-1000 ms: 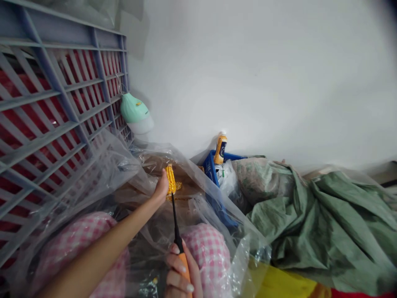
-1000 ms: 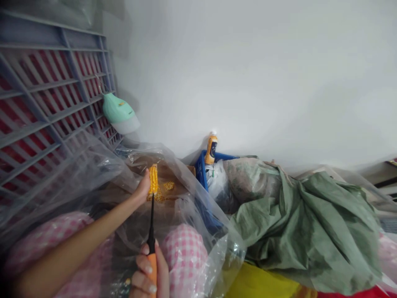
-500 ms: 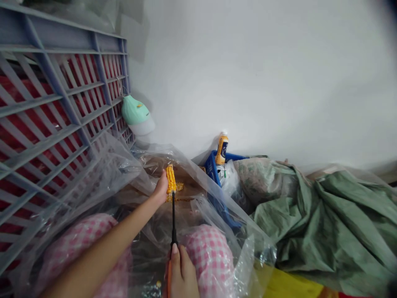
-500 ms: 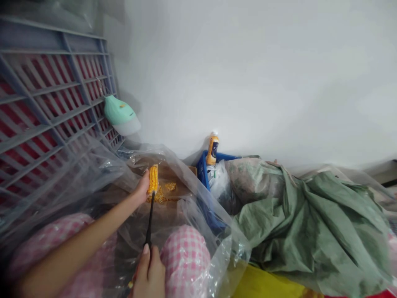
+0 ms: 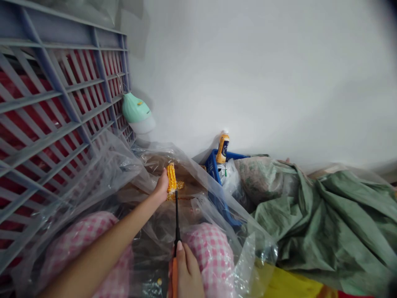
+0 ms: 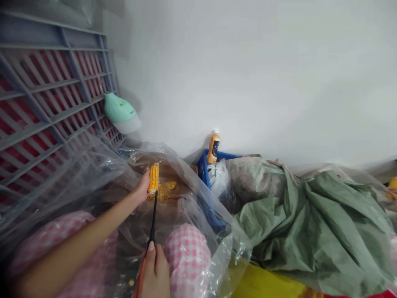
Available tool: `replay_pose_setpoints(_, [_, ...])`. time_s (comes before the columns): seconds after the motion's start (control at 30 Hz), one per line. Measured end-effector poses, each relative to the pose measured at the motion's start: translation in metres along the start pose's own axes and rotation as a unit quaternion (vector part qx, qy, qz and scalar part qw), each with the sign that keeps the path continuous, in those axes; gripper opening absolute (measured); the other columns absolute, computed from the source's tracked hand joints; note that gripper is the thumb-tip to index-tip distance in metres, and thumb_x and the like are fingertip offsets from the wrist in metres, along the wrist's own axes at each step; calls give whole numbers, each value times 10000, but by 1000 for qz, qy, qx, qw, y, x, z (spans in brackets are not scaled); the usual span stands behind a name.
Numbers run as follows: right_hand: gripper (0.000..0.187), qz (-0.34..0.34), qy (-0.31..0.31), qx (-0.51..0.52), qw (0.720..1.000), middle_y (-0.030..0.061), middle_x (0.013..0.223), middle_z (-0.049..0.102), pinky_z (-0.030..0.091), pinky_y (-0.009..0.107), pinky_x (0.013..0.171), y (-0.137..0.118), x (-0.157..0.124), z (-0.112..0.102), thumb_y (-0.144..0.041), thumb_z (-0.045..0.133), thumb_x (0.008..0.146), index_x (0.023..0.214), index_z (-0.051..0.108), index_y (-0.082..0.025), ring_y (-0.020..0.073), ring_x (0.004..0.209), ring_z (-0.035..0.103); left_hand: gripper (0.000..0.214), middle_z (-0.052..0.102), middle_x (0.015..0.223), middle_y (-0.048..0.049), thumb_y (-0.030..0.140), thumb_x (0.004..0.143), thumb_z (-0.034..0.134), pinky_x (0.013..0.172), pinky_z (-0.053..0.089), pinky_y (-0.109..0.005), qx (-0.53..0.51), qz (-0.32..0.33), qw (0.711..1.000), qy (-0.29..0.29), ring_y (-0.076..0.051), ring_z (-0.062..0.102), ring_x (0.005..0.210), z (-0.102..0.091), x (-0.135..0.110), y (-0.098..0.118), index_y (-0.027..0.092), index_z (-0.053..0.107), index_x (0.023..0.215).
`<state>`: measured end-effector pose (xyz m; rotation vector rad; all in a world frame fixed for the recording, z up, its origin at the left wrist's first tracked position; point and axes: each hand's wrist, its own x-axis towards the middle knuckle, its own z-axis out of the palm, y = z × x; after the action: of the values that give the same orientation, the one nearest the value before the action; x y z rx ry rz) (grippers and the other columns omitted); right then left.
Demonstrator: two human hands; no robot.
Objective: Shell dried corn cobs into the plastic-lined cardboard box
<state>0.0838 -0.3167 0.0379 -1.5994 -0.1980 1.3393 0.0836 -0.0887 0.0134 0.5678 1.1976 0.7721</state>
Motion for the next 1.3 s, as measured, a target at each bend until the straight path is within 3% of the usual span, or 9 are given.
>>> replay_pose_setpoints(0.13, [500,1,-17,0,1000,-25,568,548,256,215,260,-2,-1,3,-598,533,700,1025,527,-219,80,293,396,488,701,754,-52,502,861,252,641,514,-256,-6,-6,1000,-13,-192,660,795,-1,2,-1,175,598,969])
replay_pose_setpoints(0.47, [484,11,42,-74,996,-45,527,527,211,200,240,-4,-3,10,-618,438,743,971,500,-195,64,250,366,470,697,798,-64,521,844,274,654,510,-259,1,-2,1000,-10,-203,650,849,-1,2,-2,197,599,945])
replay_pose_setpoints(0.63, [411,23,9,-59,998,-41,538,535,164,191,235,-14,-8,7,-610,455,744,787,515,-206,41,247,346,462,694,809,-58,534,838,286,625,503,-236,6,20,1000,-13,-193,645,845,0,3,-2,206,605,900])
replay_pose_setpoints(0.73, [420,31,-7,-35,999,-42,536,531,154,190,236,-16,-9,4,-625,468,727,734,507,-207,37,257,338,479,693,829,-64,561,820,315,658,498,-246,36,63,997,-7,-200,638,864,-2,9,-5,194,618,873])
replay_pose_setpoints(0.93, [494,33,-43,1,999,-70,480,482,171,172,252,-8,-1,-6,-674,494,662,754,499,-188,20,228,280,415,660,1032,-74,508,812,413,912,395,-272,96,206,974,8,-212,543,1067,-2,8,-2,173,643,897])
replay_pose_setpoints(1.13, [528,51,-67,41,996,-76,459,468,194,156,255,-2,4,-12,-681,505,635,766,476,-170,25,226,308,324,678,929,-46,443,801,469,923,379,-269,134,295,944,-63,-215,537,1050,1,-3,2,176,653,816])
replay_pose_setpoints(1.3, [522,64,-87,77,991,-83,428,460,198,156,254,1,5,-14,-666,520,635,781,471,-168,26,216,281,336,668,855,-31,471,787,466,902,396,-268,151,319,931,-96,-216,513,1077,0,2,-2,184,642,791])
